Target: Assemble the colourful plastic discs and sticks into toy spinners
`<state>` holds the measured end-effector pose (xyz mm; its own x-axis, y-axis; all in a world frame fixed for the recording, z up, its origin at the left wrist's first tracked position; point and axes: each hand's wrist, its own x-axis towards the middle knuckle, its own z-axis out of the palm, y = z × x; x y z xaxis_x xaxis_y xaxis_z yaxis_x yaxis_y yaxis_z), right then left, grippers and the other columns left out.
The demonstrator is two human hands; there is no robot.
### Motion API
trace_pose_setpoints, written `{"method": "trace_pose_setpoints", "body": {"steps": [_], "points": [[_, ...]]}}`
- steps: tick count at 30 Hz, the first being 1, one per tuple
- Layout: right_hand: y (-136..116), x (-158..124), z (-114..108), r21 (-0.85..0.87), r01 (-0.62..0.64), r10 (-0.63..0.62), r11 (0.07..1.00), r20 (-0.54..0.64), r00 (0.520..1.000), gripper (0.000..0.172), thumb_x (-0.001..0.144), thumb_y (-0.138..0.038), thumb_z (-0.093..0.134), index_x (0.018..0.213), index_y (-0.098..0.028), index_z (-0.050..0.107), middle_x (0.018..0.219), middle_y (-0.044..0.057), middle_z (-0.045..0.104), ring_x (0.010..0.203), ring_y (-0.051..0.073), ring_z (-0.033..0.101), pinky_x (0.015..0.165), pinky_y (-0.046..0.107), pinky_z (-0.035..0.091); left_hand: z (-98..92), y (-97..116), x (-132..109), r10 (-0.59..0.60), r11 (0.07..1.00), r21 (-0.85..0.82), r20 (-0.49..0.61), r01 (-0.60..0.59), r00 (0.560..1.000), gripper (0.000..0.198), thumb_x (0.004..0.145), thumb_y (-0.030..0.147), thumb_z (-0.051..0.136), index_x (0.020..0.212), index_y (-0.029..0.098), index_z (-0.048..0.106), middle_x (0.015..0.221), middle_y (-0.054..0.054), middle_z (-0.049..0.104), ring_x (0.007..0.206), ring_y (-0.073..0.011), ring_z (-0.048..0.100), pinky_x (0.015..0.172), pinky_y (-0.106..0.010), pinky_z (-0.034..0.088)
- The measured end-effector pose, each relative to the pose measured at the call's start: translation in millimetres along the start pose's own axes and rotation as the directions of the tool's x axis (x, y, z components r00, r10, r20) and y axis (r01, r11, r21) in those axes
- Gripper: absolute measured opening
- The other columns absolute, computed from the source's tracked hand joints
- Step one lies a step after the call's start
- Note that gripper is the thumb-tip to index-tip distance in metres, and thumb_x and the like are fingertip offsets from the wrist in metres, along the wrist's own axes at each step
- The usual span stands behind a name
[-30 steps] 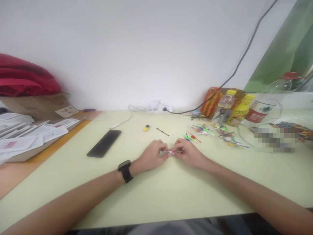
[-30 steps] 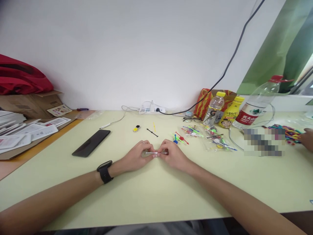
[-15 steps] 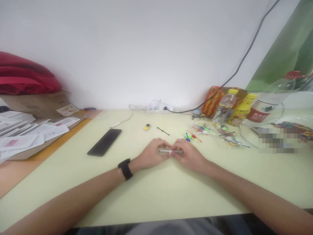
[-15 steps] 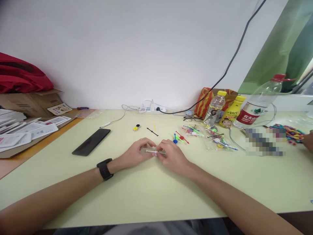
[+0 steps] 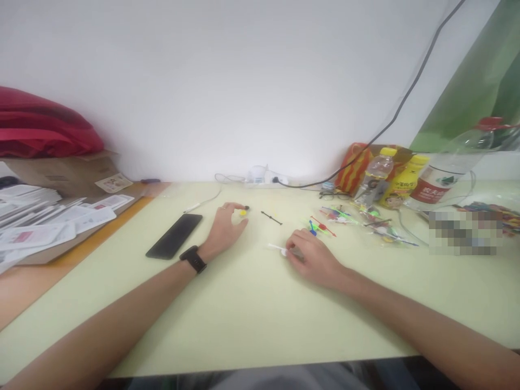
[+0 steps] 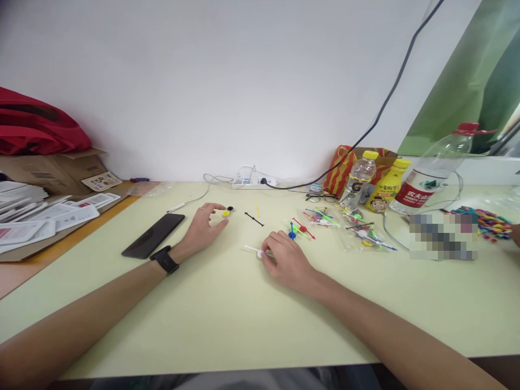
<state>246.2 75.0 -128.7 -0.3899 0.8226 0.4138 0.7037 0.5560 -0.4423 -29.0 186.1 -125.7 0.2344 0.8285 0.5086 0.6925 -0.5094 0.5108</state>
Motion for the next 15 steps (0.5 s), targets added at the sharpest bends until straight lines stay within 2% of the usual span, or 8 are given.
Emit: {"method": "trace_pose_setpoints", "body": {"steps": [3, 7, 15], "points": [[-0.5, -0.5, 0.1, -0.011, 0.012, -0.012, 1.0, 0.005, 1.0, 0.005, 0.096, -0.018, 0.056, 0.092, -0.021, 0.056, 0.094, 0.006, 0.064, 0.091, 0.023, 0.056, 0.079, 0.038, 0.043, 0.4, -8.4, 1.0, -0.05, 0.996, 0.075, 0.089, 0.043, 0.995, 0.044, 0.089, 0.036, 0.064, 0.129, 0.021, 0.058, 0.135, -0.011, 0.058, 0.123, -0.0331, 0.052, 0.105, -0.048, 0.042], [0.1, -0.9, 0.9, -0.041, 0.044, -0.043, 0.998, 0.011, 0.999, 0.006, 0.097, -0.017, 0.054, 0.093, -0.02, 0.055, 0.095, 0.006, 0.063, 0.091, 0.022, 0.054, 0.079, 0.038, 0.042, 1.6, -9.0, -0.5, -0.076, 0.99, 0.128, 0.196, 0.051, 0.978, 0.054, 0.091, 0.041, 0.06, 0.14, 0.018, 0.053, 0.144, -0.012, 0.054, 0.13, -0.0354, 0.047, 0.113, -0.05, 0.037], [2.4, -1.9, 0.6, -0.088, 0.108, -0.103, 0.99, 0.053, 0.993, 0.009, 0.102, -0.017, 0.045, 0.098, -0.02, 0.052, 0.098, 0.007, 0.06, 0.09, 0.022, 0.053, 0.081, 0.039, 0.041, 4.0, -6.5, -1.9, -0.06, 0.983, 0.183, 0.22, 0.019, 0.974, 0.048, 0.095, 0.04, 0.056, 0.139, 0.021, 0.056, 0.138, -0.008, 0.062, 0.127, -0.0331, 0.05, 0.113, -0.049, 0.037]]}}
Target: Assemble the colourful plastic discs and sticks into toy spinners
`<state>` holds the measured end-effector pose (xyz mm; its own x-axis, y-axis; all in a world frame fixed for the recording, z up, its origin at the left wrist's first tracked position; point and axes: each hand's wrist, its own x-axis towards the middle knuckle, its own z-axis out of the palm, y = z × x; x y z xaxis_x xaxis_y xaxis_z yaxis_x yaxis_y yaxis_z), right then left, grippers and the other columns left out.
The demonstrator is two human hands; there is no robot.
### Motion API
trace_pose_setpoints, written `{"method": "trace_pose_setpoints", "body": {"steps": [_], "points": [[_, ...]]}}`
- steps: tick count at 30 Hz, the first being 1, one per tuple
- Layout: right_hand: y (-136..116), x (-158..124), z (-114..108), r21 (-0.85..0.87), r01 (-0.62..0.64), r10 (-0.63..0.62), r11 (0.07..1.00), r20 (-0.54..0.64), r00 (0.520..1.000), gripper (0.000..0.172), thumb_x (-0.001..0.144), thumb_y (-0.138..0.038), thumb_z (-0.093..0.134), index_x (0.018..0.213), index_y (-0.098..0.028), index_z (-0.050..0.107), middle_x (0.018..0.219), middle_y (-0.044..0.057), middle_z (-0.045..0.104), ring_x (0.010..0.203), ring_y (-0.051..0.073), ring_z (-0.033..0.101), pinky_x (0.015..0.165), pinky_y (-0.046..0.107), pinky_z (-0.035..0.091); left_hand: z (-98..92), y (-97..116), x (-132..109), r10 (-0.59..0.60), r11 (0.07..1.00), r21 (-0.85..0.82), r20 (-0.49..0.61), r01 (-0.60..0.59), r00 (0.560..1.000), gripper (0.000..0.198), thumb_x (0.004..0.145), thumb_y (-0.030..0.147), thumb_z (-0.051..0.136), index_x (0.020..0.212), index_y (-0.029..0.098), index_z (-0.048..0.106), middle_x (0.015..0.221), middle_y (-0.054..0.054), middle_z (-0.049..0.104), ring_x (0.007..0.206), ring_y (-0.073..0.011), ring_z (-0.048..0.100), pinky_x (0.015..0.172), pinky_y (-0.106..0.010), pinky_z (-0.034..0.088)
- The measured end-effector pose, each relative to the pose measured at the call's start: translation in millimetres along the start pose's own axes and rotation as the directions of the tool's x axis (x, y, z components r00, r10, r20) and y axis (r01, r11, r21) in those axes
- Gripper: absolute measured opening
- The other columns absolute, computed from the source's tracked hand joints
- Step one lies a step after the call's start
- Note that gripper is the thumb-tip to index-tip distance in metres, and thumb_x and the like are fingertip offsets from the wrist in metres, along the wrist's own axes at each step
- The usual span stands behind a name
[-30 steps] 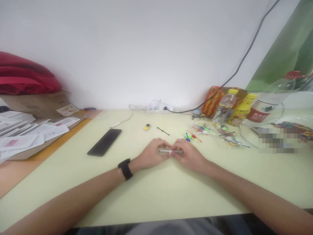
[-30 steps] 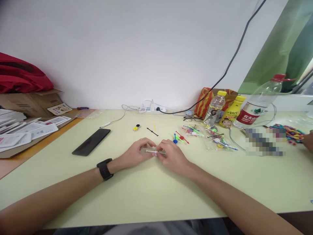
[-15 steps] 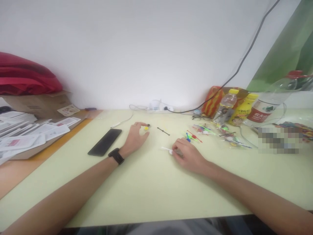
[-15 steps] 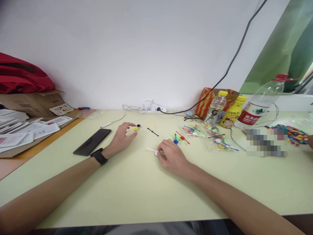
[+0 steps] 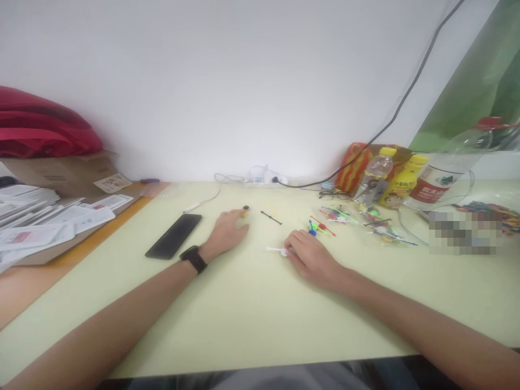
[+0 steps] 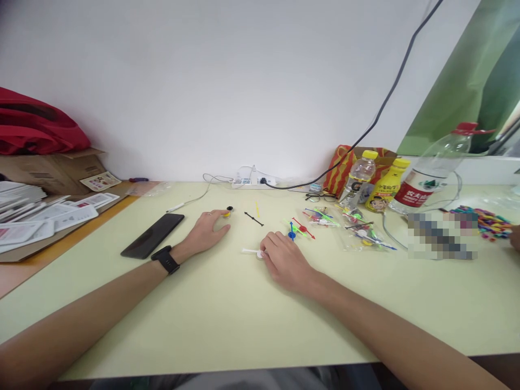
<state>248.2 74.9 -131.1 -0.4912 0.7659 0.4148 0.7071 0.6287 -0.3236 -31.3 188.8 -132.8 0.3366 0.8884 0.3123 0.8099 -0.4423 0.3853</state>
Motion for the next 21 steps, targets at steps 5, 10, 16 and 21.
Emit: {"method": "trace_pose_setpoints", "body": {"steps": [5, 10, 16, 21], "points": [[-6, 1, -4, -0.002, -0.01, 0.01, 1.0, -0.036, 0.999, 0.009, 0.103, -0.019, 0.042, 0.1, -0.021, 0.05, 0.095, 0.006, 0.062, 0.086, 0.022, 0.054, 0.078, 0.038, 0.041, 0.1, 2, 0, 0.006, 1.0, 0.029, -0.003, -0.005, 1.0, 0.047, 0.095, 0.04, 0.055, 0.139, 0.022, 0.056, 0.137, -0.008, 0.063, 0.126, -0.0335, 0.051, 0.112, -0.049, 0.038], [1, 4, -6, -0.008, -0.049, 0.048, 0.999, -0.107, 0.993, 0.009, 0.101, -0.019, 0.043, 0.099, -0.021, 0.052, 0.092, 0.005, 0.063, 0.085, 0.021, 0.056, 0.076, 0.036, 0.041, 0.0, 3, -1, 0.012, 1.0, 0.028, -0.001, -0.012, 1.0, 0.047, 0.095, 0.039, 0.055, 0.138, 0.022, 0.056, 0.137, -0.008, 0.062, 0.126, -0.0337, 0.051, 0.112, -0.05, 0.039], [38, 9, -11, -0.097, -0.208, 0.185, 0.973, -0.203, 0.962, 0.006, 0.095, -0.02, 0.052, 0.093, -0.021, 0.058, 0.088, 0.005, 0.066, 0.087, 0.024, 0.058, 0.079, 0.037, 0.041, 0.5, 5, -1, 0.041, 0.999, 0.017, 0.002, -0.041, 0.999, 0.046, 0.095, 0.038, 0.054, 0.137, 0.02, 0.056, 0.137, -0.009, 0.063, 0.125, -0.0335, 0.052, 0.112, -0.051, 0.039], [61, 12, -8, -0.146, -0.249, 0.221, 0.957, -0.185, 0.958, 0.01, 0.093, -0.02, 0.056, 0.087, -0.022, 0.063, 0.085, 0.005, 0.068, 0.089, 0.025, 0.058, 0.101, 0.044, 0.037, 0.5, 5, -1, 0.045, 0.999, 0.015, 0.004, -0.045, 0.999, 0.045, 0.095, 0.038, 0.054, 0.137, 0.021, 0.056, 0.136, -0.009, 0.063, 0.125, -0.0335, 0.052, 0.112, -0.051, 0.039]]}}
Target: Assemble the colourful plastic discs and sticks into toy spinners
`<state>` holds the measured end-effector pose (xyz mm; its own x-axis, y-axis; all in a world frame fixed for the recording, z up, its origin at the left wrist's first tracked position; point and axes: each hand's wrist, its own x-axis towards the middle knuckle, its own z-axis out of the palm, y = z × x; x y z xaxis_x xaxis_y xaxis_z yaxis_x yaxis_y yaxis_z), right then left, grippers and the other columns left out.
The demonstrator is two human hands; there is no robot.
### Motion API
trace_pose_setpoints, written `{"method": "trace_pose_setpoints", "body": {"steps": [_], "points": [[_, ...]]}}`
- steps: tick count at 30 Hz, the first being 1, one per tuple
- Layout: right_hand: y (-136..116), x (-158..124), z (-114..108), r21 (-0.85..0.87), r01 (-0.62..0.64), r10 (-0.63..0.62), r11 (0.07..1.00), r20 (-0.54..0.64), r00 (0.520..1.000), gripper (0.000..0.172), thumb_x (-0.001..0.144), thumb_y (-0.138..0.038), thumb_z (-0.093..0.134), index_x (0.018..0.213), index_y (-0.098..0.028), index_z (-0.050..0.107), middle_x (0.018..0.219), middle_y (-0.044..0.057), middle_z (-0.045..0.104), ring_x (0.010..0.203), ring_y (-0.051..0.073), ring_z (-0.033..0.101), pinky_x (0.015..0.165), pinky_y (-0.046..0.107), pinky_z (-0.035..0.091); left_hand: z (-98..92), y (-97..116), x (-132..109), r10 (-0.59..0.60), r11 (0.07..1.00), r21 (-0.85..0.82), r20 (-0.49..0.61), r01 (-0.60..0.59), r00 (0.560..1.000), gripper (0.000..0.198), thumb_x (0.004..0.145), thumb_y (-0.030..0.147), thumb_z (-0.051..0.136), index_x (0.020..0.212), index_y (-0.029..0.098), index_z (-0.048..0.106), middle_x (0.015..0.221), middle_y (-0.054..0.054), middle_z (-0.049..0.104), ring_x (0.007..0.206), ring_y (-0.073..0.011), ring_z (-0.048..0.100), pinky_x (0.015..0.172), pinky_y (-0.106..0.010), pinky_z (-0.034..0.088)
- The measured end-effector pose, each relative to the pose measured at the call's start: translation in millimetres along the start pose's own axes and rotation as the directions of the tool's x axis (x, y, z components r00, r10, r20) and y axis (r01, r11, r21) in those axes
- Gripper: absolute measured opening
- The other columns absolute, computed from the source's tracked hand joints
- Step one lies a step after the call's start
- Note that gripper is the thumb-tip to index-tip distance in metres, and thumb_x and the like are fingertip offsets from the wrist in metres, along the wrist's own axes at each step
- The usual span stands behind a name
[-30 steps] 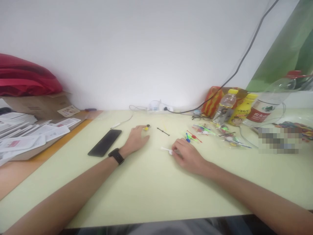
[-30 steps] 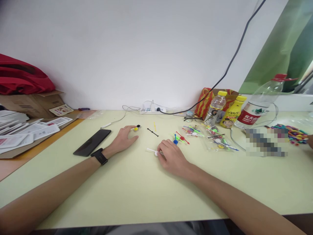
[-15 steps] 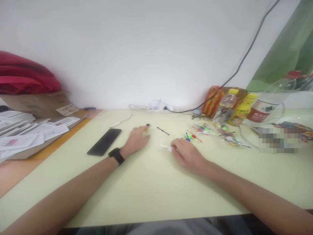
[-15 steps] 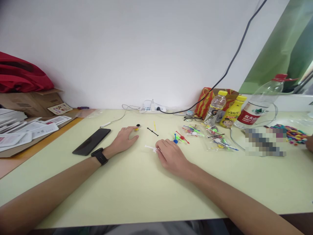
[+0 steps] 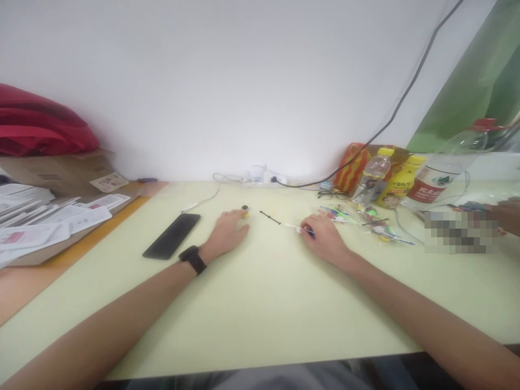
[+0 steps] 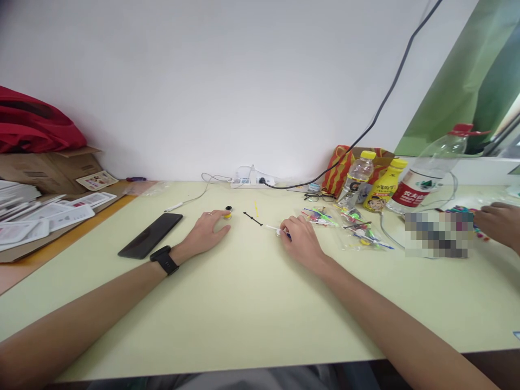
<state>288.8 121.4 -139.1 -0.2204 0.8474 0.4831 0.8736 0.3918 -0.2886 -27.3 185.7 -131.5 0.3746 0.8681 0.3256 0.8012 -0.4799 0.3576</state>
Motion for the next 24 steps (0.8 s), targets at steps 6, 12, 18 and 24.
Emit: {"method": "trace_pose_setpoints", "body": {"steps": [6, 12, 18, 24], "points": [[5, 4, 0, -0.018, -0.022, 0.023, 1.0, 0.04, 0.999, 0.014, 0.096, -0.025, 0.057, 0.09, -0.022, 0.07, 0.092, 0.006, 0.068, 0.095, 0.025, 0.059, 0.104, 0.045, 0.035, 0.0, 1, 0, 0.004, 1.0, 0.017, 0.0, -0.004, 1.0, 0.045, 0.095, 0.038, 0.053, 0.137, 0.021, 0.056, 0.135, -0.01, 0.063, 0.124, -0.034, 0.052, 0.11, -0.052, 0.04], [-3, 5, -3, -0.084, -0.02, 0.025, 0.996, 0.063, 0.998, 0.014, 0.096, -0.028, 0.062, 0.09, -0.023, 0.073, 0.099, 0.007, 0.07, 0.099, 0.027, 0.057, 0.095, 0.045, 0.037, -1.3, 3, 0, -0.008, 1.0, 0.021, 0.012, 0.008, 1.0, 0.047, 0.095, 0.038, 0.053, 0.138, 0.021, 0.055, 0.137, -0.009, 0.062, 0.126, -0.034, 0.052, 0.111, -0.052, 0.04], [-9, 5, -3, -0.102, -0.037, 0.047, 0.994, 0.094, 0.994, 0.015, 0.096, -0.025, 0.062, 0.092, -0.024, 0.076, 0.098, 0.006, 0.071, 0.099, 0.026, 0.055, 0.088, 0.043, 0.035, -0.5, 2, 0, -0.009, 1.0, 0.019, 0.011, 0.009, 1.0, 0.046, 0.095, 0.039, 0.052, 0.138, 0.022, 0.055, 0.136, -0.009, 0.062, 0.125, -0.0338, 0.052, 0.111, -0.052, 0.04], [-3, 12, -7, -0.072, -0.035, 0.046, 0.997, 0.155, 0.987, 0.015, 0.095, -0.027, 0.063, 0.092, -0.024, 0.077, 0.095, 0.005, 0.071, 0.093, 0.025, 0.055, 0.083, 0.04, 0.035, 0.1, 3, 0, -0.006, 1.0, 0.026, 0.012, 0.006, 1.0, 0.046, 0.095, 0.038, 0.052, 0.138, 0.022, 0.055, 0.137, -0.009, 0.062, 0.125, -0.0342, 0.051, 0.111, -0.053, 0.039]]}}
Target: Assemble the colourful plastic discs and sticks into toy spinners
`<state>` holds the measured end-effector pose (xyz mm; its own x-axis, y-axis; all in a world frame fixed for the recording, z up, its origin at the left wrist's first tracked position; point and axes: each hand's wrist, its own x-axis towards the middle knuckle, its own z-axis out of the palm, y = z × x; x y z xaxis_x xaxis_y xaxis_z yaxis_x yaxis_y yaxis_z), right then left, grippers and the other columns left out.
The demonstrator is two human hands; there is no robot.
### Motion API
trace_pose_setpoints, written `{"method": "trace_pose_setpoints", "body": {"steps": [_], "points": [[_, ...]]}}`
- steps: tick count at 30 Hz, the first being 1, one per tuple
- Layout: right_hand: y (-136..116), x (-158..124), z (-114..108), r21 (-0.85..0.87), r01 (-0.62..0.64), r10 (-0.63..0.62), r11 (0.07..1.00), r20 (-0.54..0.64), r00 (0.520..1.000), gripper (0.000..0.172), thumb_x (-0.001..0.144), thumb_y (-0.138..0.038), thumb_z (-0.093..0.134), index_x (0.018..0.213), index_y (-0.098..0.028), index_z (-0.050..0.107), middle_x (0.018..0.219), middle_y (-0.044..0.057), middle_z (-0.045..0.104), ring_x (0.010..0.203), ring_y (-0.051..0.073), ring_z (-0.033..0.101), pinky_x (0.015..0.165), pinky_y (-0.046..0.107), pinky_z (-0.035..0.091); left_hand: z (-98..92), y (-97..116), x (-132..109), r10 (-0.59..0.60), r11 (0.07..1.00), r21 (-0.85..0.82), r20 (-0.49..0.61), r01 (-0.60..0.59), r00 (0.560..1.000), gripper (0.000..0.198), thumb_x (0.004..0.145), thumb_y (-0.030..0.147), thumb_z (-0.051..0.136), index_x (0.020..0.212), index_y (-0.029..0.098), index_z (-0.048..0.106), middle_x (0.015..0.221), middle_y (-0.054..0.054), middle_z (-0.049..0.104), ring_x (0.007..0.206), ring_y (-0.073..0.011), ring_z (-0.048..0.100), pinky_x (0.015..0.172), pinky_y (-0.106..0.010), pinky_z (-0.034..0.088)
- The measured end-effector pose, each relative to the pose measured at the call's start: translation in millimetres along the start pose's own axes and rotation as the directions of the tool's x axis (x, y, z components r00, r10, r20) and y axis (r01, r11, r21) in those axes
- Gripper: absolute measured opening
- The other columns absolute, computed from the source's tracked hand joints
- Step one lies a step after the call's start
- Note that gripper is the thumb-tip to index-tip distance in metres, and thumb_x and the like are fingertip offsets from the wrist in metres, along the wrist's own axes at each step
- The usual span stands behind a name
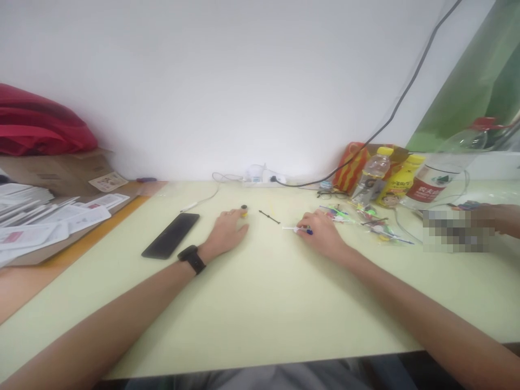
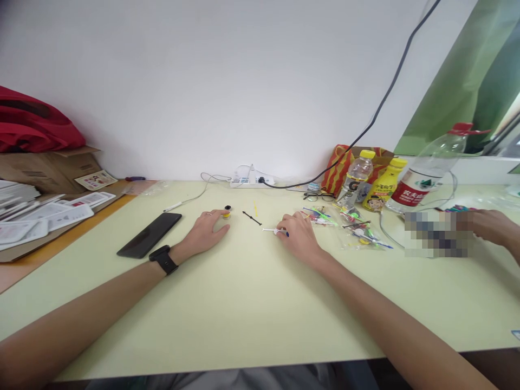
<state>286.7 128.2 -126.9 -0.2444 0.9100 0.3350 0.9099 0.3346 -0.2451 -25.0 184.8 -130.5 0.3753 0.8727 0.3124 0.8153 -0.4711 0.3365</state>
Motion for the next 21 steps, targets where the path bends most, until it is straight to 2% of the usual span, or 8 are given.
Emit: {"method": "trace_pose_setpoints", "body": {"steps": [6, 12, 17, 21], "points": [[5, 10, -6, 0.001, 0.031, -0.031, 1.0, 0.051, 0.998, 0.012, 0.092, -0.029, 0.066, 0.084, -0.024, 0.074, 0.093, 0.004, 0.072, 0.098, 0.026, 0.057, 0.084, 0.041, 0.034, -0.9, -1, -1, 0.005, 1.0, -0.025, -0.011, -0.006, 1.0, 0.043, 0.094, 0.037, 0.053, 0.135, 0.023, 0.056, 0.135, -0.009, 0.063, 0.125, -0.0345, 0.052, 0.11, -0.054, 0.039], [5, 11, -9, 0.011, 0.055, -0.055, 0.998, 0.071, 0.996, 0.016, 0.094, -0.032, 0.063, 0.085, -0.023, 0.072, 0.093, 0.005, 0.071, 0.097, 0.025, 0.057, 0.087, 0.041, 0.034, -1.3, 0, -1, 0.046, 0.996, -0.068, -0.047, -0.049, 0.998, 0.037, 0.093, 0.036, 0.056, 0.127, 0.022, 0.062, 0.128, -0.009, 0.066, 0.123, -0.0321, 0.055, 0.11, -0.05, 0.042], [4, 0, -3, 0.021, 0.042, -0.043, 0.999, 0.01, 0.999, 0.017, 0.096, -0.032, 0.059, 0.091, -0.023, 0.072, 0.095, 0.006, 0.071, 0.1, 0.026, 0.056, 0.09, 0.044, 0.033, -4.2, 9, -6, 0.127, 0.978, -0.16, -0.072, -0.137, 0.989, 0.027, 0.095, 0.037, 0.056, 0.115, 0.024, 0.069, 0.117, -0.007, 0.071, 0.117, -0.0286, 0.06, 0.107, -0.046, 0.046], [0, -9, -3, 0.015, 0.066, -0.064, 0.998, -0.096, 0.993, 0.017, 0.096, -0.033, 0.06, 0.101, -0.023, 0.072, 0.103, 0.008, 0.072, 0.105, 0.029, 0.056, 0.097, 0.048, 0.032, -12.9, 26, -15, 0.227, 0.92, -0.331, 0.006, -0.212, 0.974, 0.039, 0.094, 0.04, 0.061, 0.132, 0.028, 0.062, 0.113, -0.004, 0.073, 0.111, -0.0254, 0.065, 0.104, -0.043, 0.049]]}}
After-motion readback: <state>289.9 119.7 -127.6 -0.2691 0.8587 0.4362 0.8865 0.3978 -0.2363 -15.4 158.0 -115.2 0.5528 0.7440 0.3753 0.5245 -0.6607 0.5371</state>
